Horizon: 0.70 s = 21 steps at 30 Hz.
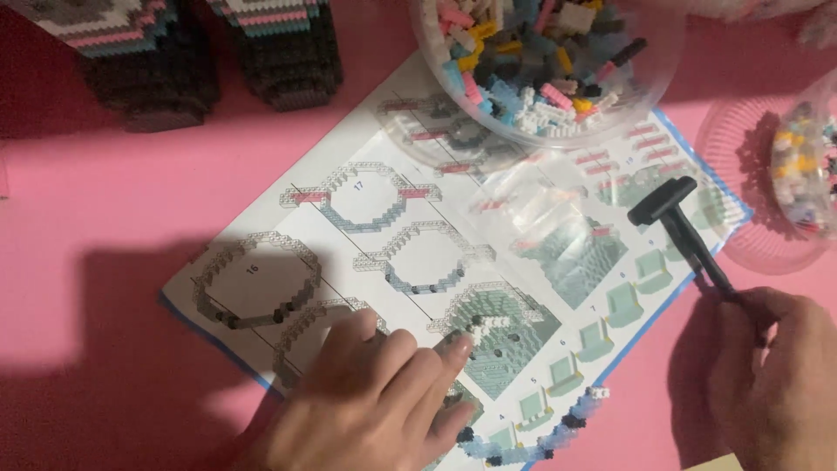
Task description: Assembling a pixel art figure using small interlocking blocks and a plastic hammer following a manual.
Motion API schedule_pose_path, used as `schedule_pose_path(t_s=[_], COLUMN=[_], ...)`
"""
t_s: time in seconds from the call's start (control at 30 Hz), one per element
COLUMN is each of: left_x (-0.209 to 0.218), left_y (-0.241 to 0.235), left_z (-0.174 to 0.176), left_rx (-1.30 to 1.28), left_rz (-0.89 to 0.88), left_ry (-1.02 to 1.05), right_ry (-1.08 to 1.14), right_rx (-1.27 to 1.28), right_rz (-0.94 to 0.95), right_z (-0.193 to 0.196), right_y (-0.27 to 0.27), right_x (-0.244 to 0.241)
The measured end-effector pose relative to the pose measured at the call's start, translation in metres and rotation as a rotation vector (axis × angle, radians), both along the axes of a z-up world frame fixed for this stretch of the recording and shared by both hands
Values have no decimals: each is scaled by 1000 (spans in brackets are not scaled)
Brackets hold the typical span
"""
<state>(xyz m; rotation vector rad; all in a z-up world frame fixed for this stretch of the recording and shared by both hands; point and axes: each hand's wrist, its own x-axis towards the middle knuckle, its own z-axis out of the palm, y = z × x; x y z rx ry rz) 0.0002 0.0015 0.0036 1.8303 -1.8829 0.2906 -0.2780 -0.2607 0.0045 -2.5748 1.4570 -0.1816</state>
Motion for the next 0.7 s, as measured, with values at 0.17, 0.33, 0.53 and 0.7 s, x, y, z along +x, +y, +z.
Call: schedule_pose_path(t_s=[0.17, 0.33, 0.53, 0.7], left_x=[-1, 1, 0, 0], left_y=[3, 5, 3, 4], left_z=[2, 1, 5, 3], left_rx=[60, 78, 96, 52], left_rz=[0, -15, 4, -17], left_ry=[-19, -35, -83, -33], right_ry=[-6, -17, -234, -525], right_rx=[-94, -101, -361, -466], right_rz=[44, 92, 499, 398], right_z=[-12, -11, 25, -17], right_y=[11, 62, 127, 113], right_x=[-41, -34, 67, 57])
